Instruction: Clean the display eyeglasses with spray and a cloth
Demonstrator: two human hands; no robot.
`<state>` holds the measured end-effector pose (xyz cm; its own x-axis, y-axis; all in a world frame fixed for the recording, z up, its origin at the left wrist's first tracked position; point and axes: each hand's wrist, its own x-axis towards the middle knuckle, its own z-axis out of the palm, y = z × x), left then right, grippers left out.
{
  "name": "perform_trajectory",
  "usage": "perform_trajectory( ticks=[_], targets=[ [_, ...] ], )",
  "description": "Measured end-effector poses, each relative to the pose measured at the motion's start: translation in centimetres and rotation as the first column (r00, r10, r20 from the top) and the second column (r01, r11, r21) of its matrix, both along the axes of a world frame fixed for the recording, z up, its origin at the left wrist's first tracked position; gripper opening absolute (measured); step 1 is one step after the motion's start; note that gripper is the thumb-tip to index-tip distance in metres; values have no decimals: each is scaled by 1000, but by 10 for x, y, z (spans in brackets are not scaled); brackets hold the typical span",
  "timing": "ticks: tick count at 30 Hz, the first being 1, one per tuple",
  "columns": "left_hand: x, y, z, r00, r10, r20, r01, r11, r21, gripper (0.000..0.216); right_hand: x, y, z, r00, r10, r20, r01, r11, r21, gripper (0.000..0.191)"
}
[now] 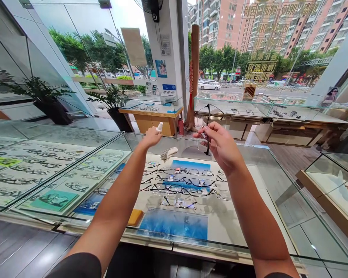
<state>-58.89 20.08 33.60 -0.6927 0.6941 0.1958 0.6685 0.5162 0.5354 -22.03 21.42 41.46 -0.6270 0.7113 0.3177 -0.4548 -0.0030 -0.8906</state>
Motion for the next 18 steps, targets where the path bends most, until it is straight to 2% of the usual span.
perform_trajectory(
  ticks=[5,9,14,18],
  targets=[
    [-29,-7,-21,1000,19,-21,-23,983,-181,26,0,0,0,1000,10,-6,-10,1000,10,32],
    [-44,-10,-32,997,39,-69,-56,965,-256,32,1,0,0,1000,11,-2,-11,1000,14,31],
    [-49,-11,-39,997,24,-74,-47,947,-319,35,1,-1,0,1000,4,5,-4,1000,21,31],
    [-44,-13,-38,999,19,-49,-34,941,-338,42,1,-1,0,1000,1,17,-1,999,36,32]
  ],
)
